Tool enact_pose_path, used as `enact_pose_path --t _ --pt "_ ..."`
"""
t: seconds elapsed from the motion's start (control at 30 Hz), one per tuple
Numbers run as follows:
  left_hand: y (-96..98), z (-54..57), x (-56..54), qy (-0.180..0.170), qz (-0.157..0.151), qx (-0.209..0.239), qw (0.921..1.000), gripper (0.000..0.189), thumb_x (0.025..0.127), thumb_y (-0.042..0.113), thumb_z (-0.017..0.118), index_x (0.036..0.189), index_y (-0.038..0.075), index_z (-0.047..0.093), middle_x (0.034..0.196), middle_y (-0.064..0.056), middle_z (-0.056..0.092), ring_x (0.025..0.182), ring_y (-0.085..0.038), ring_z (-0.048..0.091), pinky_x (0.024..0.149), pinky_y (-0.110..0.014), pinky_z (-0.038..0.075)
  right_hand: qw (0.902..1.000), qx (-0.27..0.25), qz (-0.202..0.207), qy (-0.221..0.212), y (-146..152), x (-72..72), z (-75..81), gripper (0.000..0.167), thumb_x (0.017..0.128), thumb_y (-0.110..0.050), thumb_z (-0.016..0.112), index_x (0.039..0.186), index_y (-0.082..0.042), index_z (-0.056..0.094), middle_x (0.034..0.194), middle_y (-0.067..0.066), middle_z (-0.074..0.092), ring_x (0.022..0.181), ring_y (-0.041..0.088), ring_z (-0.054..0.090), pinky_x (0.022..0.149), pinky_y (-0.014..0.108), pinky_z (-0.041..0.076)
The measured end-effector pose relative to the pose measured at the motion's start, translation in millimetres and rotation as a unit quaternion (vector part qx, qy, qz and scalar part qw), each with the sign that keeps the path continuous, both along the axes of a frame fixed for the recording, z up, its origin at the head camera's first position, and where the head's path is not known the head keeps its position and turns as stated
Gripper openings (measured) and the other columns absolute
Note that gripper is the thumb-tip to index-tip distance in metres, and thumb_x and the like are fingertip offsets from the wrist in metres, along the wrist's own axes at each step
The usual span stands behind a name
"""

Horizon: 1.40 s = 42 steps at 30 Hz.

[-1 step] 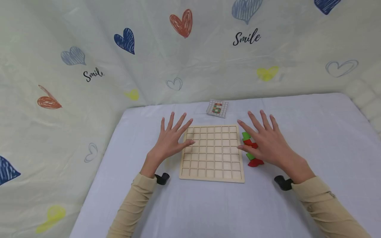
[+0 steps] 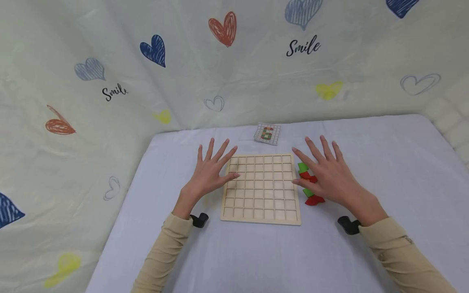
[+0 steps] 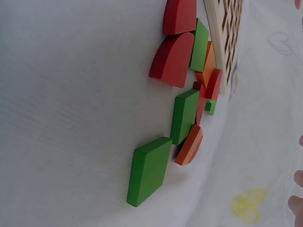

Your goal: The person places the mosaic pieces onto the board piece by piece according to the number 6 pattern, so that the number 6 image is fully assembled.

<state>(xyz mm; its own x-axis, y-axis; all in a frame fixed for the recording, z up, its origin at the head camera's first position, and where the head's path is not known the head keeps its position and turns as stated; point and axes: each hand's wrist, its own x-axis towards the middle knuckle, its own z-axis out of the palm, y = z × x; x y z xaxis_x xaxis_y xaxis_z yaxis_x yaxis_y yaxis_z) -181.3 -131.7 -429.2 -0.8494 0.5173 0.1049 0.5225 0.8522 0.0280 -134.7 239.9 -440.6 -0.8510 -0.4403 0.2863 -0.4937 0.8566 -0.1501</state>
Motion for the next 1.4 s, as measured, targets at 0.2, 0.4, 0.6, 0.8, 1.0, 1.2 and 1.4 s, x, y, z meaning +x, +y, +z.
enact_pose_path --t 0.2,0.4,0.6,0.8,1.0,1.2,1.4 --pt "-1.8 -1.4 1.1 -0.012 0.002 0.001 0.9999 0.087 0.095 0.066 0.059 0.166 0.033 0.021 0.175 0.0 0.009 0.159 -0.041 -0.008 0.123 -0.071 -0.003 0.9999 -0.005 0.01 -0.002 0 0.3 -3.2 0.094 0.083 -0.054 0.078 0.161 -0.022 0.037 0.168 0.023 0.024 0.153 0.056 0.011 0.123 0.073 0.005" --pt "-9.1 -6.6 1.2 -0.095 0.003 0.01 0.9954 0.095 0.092 0.067 0.063 0.167 0.031 0.018 0.175 -0.001 0.009 0.16 -0.04 -0.004 0.125 -0.068 -0.002 1.0 -0.002 0.008 -0.001 3 0.1 -5.9 0.094 0.081 -0.051 0.08 0.16 -0.019 0.039 0.167 0.024 0.027 0.155 0.054 0.01 0.123 0.071 0.005" --pt "-20.3 -13.8 0.2 -0.249 0.009 0.046 0.9673 0.109 0.083 0.054 0.082 0.167 0.026 0.018 0.175 -0.002 0.008 0.161 -0.037 0.0 0.128 -0.061 0.002 0.9994 -0.026 0.006 -0.02 6 -0.3 -6.7 0.086 0.079 -0.038 0.086 0.151 -0.008 0.05 0.158 0.029 0.039 0.15 0.054 0.022 0.118 0.072 0.023" --pt "-28.1 -21.6 -1.6 -0.324 0.01 0.066 0.9437 0.12 0.075 0.042 0.092 0.167 0.021 0.016 0.175 -0.002 0.004 0.161 -0.033 -0.003 0.13 -0.054 0.005 0.9972 -0.046 0.016 -0.056 8 -1.9 -8.8 0.058 0.08 -0.021 0.088 0.13 -0.001 0.067 0.141 0.029 0.057 0.13 0.052 0.046 0.1 0.071 0.045" --pt "-32.9 -25.1 -3.0 -0.333 0.011 0.073 0.9399 0.127 0.072 0.038 0.095 0.167 0.018 0.012 0.175 -0.003 0.003 0.161 -0.03 -0.004 0.131 -0.049 0.004 0.9921 -0.059 0.027 -0.107 8 -7.2 -14.2 0.033 0.085 -0.007 0.082 0.115 0.005 0.073 0.117 0.023 0.068 0.113 0.042 0.057 0.088 0.057 0.058" --pt "-32.7 -28.2 -2.4 -0.331 0.008 0.061 0.9418 0.127 0.074 0.038 0.093 0.167 0.016 0.01 0.175 -0.001 0.001 0.161 -0.031 -0.006 0.131 -0.049 0.002 0.9907 -0.052 0.02 -0.124 4 -11.6 -20.0 0.025 0.087 -0.005 0.08 0.109 0.004 0.075 0.1 0.013 0.07 0.094 0.028 0.059 0.075 0.043 0.06" --pt "-29.4 -28.2 -0.7 -0.331 0.007 0.059 0.9418 0.127 0.074 0.039 0.093 0.167 0.016 0.01 0.175 -0.001 0.001 0.161 -0.031 -0.007 0.131 -0.05 0.001 0.9892 -0.054 0.011 -0.136 2 -13.9 -20.9 0.018 0.087 -0.005 0.079 0.103 0.001 0.074 0.096 0.01 0.068 0.086 0.023 0.061 0.073 0.041 0.06"
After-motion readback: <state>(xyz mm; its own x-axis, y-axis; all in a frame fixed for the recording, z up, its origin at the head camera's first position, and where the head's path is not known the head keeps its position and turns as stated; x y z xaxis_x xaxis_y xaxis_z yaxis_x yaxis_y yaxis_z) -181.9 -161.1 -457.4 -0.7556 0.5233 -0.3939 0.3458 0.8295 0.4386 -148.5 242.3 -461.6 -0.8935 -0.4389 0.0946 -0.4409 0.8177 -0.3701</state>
